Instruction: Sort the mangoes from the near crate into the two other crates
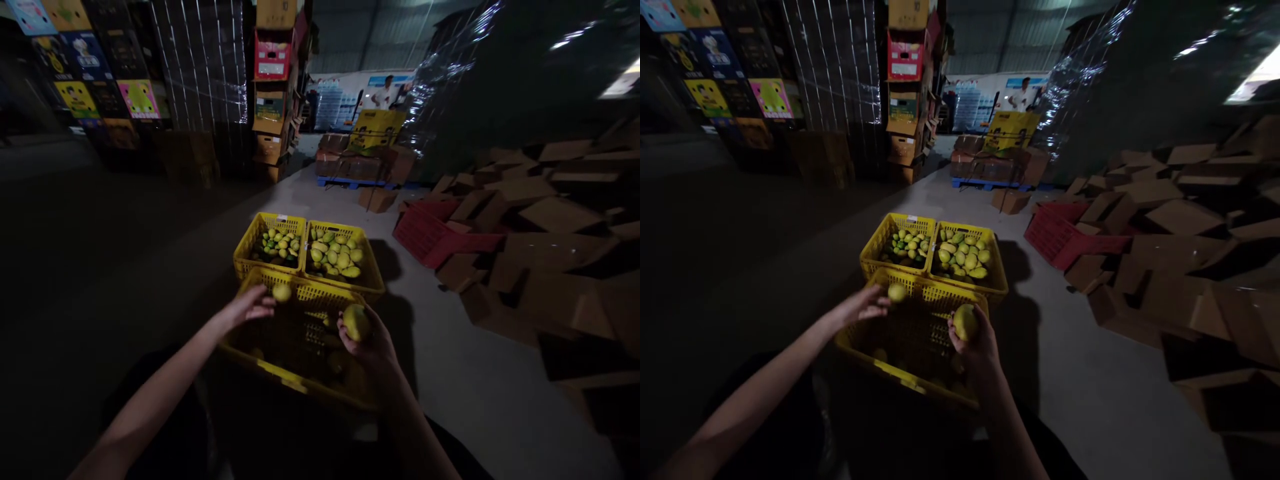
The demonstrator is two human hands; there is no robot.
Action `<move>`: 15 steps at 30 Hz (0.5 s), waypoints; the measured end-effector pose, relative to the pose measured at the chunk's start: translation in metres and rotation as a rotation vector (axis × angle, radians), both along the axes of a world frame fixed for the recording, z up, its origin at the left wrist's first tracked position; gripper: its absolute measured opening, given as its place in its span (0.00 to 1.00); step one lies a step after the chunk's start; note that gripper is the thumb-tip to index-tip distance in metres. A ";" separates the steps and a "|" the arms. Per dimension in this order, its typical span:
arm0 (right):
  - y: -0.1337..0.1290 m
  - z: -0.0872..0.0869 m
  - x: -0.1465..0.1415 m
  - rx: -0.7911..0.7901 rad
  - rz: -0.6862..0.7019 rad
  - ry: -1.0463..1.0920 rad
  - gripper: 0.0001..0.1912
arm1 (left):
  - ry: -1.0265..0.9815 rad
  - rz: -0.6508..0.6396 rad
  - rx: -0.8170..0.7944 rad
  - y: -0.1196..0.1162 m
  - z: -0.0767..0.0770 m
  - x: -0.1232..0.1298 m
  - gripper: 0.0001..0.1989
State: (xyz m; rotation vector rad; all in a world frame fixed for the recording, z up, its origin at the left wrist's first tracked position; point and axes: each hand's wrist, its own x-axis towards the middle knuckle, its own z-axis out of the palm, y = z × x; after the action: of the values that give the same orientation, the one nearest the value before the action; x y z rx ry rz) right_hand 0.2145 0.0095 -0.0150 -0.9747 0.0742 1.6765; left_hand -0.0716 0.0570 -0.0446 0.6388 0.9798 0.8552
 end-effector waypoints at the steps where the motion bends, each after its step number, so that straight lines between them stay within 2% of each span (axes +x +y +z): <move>1: -0.001 0.000 0.000 -0.027 -0.009 -0.003 0.08 | -0.017 0.185 0.022 0.014 0.013 -0.010 0.05; 2: -0.002 0.000 0.000 -0.047 -0.017 -0.011 0.08 | -0.031 0.346 0.075 0.023 0.021 -0.019 0.05; 4: -0.002 -0.006 -0.001 -0.065 0.004 -0.028 0.07 | -0.007 0.448 0.077 0.026 0.027 -0.028 0.06; 7: -0.005 -0.022 -0.005 -0.065 0.070 -0.050 0.06 | 0.053 0.268 0.008 0.011 0.018 -0.023 0.06; 11: -0.023 -0.049 -0.017 0.127 0.051 -0.192 0.11 | 0.161 0.005 0.077 -0.004 0.005 -0.003 0.08; 13: -0.038 -0.059 -0.027 0.231 0.074 -0.216 0.18 | 0.226 -0.074 0.109 -0.005 0.004 0.001 0.10; 15: -0.054 -0.065 -0.037 0.272 0.180 -0.185 0.18 | 0.259 -0.094 0.107 -0.005 0.006 0.000 0.11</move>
State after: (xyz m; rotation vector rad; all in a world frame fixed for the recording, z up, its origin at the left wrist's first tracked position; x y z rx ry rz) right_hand 0.1772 -0.0449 -0.0795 -0.9449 -0.3652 1.6964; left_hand -0.0717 0.0521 -0.0385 0.8969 1.1317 0.7579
